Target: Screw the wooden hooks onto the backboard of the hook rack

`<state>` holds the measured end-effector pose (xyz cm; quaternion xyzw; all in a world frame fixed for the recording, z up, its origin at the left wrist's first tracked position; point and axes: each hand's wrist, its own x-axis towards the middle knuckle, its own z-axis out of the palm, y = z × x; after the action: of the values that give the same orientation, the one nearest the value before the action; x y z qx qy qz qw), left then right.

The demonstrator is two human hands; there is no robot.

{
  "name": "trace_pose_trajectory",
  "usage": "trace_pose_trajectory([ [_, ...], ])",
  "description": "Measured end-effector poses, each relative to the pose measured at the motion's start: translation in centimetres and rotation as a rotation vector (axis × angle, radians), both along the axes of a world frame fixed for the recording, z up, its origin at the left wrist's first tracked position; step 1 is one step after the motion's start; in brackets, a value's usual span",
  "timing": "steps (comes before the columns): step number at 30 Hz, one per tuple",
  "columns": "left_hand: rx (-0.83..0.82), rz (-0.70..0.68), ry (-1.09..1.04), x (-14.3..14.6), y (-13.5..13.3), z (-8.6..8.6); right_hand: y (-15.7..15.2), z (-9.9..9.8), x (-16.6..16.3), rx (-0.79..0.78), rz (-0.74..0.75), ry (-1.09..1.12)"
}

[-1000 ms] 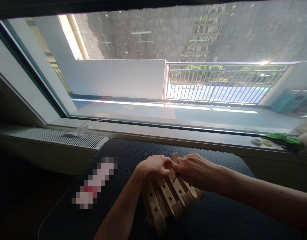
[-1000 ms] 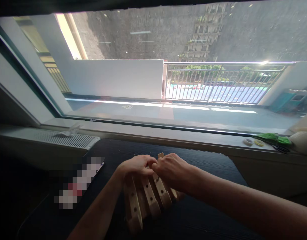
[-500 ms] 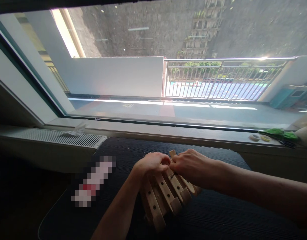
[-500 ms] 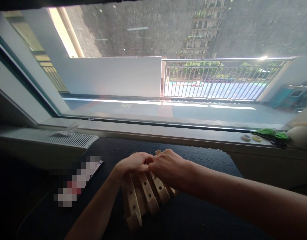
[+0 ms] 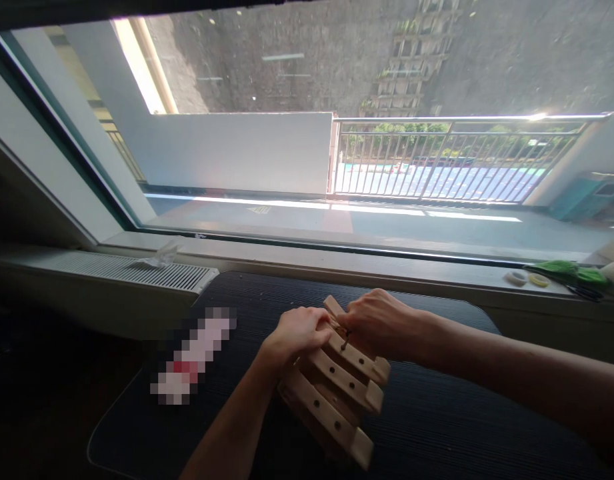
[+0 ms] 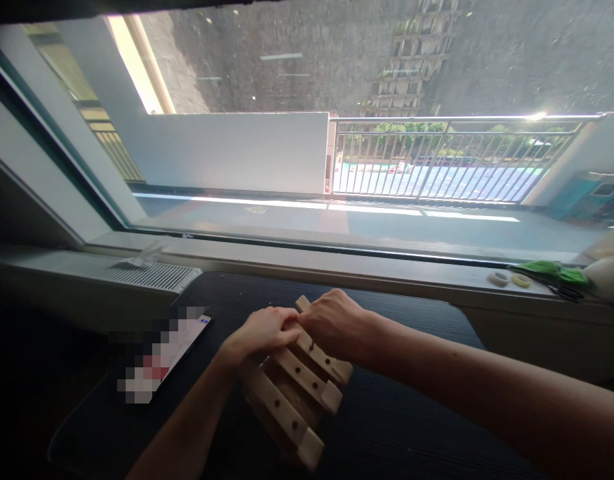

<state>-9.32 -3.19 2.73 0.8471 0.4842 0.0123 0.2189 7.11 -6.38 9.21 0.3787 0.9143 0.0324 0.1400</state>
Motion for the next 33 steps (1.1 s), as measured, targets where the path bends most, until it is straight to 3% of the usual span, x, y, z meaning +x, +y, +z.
trace_pose_trajectory([
  [2,0.003,0.066,-0.005,-1.0,-0.8,0.0,0.3,-0.2,-0.4,0.002,0.058,0.015],
  [5,-0.077,0.014,-0.173,-2.6,-1.6,-0.4,0.4,-0.5,-1.0,-0.012,0.084,0.054],
  [8,-0.234,-0.025,-0.484,-3.4,-1.9,-1.6,0.1,-0.4,-1.4,-0.048,-0.021,0.046],
  [11,-0.48,0.032,-0.787,-3.5,-1.9,-3.4,-0.4,0.2,-1.4,-0.072,-0.1,0.024],
  [14,-0.601,0.071,-0.928,-3.6,-1.7,-4.7,-0.6,0.7,-1.3,-0.061,-0.081,0.005],
  [18,-0.604,0.073,-0.89,-4.4,-1.7,-4.9,-0.2,1.0,-1.2,-0.058,0.013,-0.02],
  [24,-0.709,-0.055,-0.764,-5.0,-2.1,-4.3,0.0,-0.2,-1.1,-0.036,0.103,0.022],
  [30,-0.54,-0.115,-0.695,-4.5,-2.3,-4.2,-0.9,-0.3,-0.9,-0.097,-0.145,-0.012],
  [33,-0.53,-0.122,-0.687,-4.3,-2.4,-4.3,-1.0,0.4,-0.7,-0.106,-0.158,-0.028],
])
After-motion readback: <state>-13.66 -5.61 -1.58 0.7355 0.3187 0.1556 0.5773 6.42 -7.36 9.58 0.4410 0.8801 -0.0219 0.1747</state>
